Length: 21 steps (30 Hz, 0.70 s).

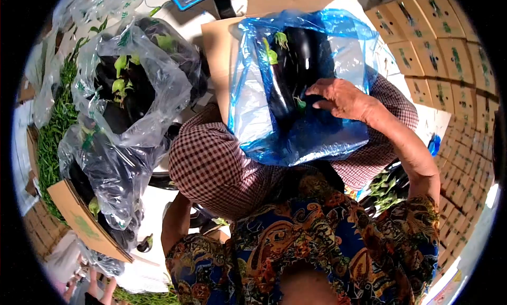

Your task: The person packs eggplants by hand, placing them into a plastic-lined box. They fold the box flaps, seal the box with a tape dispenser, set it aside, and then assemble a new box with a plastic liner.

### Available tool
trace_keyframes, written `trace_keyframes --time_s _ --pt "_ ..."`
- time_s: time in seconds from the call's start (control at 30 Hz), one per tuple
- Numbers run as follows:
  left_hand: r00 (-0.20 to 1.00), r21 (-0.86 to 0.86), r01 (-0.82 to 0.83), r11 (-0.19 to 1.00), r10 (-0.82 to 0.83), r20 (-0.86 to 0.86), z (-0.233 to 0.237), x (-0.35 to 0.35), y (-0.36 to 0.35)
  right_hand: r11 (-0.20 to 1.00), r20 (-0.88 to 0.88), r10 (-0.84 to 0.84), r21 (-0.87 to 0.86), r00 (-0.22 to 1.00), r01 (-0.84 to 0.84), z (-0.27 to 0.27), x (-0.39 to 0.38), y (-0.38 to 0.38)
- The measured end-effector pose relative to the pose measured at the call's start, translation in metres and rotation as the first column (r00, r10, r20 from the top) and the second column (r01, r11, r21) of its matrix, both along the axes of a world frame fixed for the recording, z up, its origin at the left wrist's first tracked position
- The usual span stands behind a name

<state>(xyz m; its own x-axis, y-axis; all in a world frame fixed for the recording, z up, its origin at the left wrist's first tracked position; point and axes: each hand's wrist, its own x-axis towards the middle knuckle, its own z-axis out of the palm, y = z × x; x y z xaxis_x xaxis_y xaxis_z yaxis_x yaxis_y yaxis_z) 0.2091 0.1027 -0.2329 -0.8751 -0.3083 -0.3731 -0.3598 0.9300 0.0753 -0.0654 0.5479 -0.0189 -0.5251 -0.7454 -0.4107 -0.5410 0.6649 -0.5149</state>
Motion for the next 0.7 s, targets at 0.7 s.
trace_keyframes --time_s 0.7 --pt "0.894 0.973 -0.108 0.202 0.448 0.007 0.349 -0.205 0.097 0.946 -0.306 -0.059 0.286 0.950 0.151 0.001 0.000 0.041"
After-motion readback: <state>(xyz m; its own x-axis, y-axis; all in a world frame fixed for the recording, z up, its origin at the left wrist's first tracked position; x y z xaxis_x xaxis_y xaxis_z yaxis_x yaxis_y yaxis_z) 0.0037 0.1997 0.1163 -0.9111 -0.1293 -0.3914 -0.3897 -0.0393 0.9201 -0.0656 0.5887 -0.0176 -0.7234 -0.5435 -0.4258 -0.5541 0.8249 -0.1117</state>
